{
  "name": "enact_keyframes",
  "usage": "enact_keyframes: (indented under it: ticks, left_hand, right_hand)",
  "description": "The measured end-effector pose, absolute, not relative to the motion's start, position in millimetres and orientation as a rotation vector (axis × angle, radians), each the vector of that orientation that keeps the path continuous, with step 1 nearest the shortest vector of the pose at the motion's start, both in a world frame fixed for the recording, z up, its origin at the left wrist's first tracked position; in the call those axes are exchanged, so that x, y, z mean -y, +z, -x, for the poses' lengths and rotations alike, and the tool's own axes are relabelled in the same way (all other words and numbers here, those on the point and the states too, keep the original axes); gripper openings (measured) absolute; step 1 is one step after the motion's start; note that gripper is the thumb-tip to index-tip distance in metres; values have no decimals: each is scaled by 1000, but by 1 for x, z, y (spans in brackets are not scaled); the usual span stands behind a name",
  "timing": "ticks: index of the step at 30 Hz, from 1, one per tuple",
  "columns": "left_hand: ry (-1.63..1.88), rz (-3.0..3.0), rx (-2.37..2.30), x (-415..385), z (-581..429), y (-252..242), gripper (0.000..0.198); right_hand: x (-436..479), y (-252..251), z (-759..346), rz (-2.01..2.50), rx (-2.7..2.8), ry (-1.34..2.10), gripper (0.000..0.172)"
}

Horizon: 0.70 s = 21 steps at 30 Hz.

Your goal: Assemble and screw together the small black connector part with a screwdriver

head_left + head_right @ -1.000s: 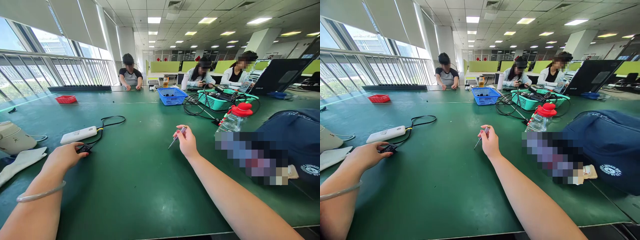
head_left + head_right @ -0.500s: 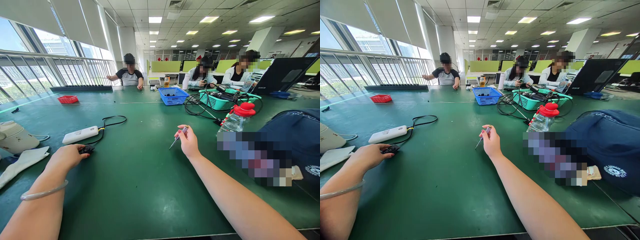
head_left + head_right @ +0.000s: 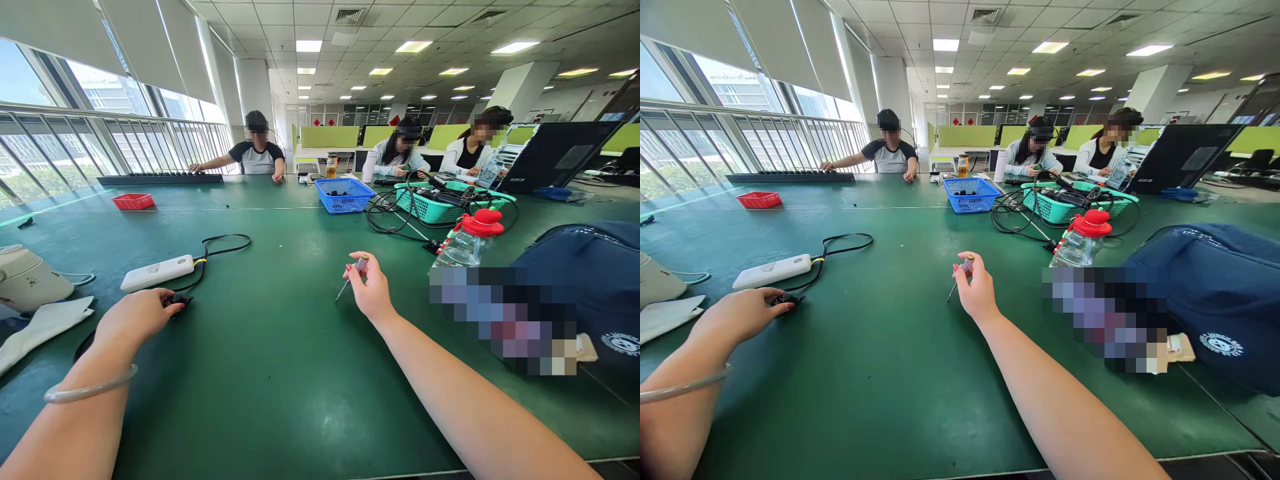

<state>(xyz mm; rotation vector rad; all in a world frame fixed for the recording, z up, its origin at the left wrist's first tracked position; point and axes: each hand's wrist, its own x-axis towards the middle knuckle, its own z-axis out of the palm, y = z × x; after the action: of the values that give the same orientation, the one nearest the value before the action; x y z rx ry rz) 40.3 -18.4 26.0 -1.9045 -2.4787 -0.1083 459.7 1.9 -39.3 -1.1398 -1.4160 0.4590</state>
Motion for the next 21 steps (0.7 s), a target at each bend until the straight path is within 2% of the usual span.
enact_keyframes:
  ticks: [3,9,15,17,21]
  left_hand:
    - [-118,2073,2246,26,-86,32,46]
    - [-220,2887,1620,36,-188,23,33]
    - [-263,2893,1411,21,-247,9,28]
    - [-258,2847,1430,15,-255,1,35]
    - [-364,2841,1490,9,-259,-17,63]
  right_hand:
    - [0,-39,-457,1118,1489,391,34]
    - [3,-39,-452,1057,1609,297,43]
    - [6,-33,-455,1068,1714,232,36]
    - [7,-30,-456,1078,1748,227,35]
    - [8,-27,-456,1098,1795,218,36]
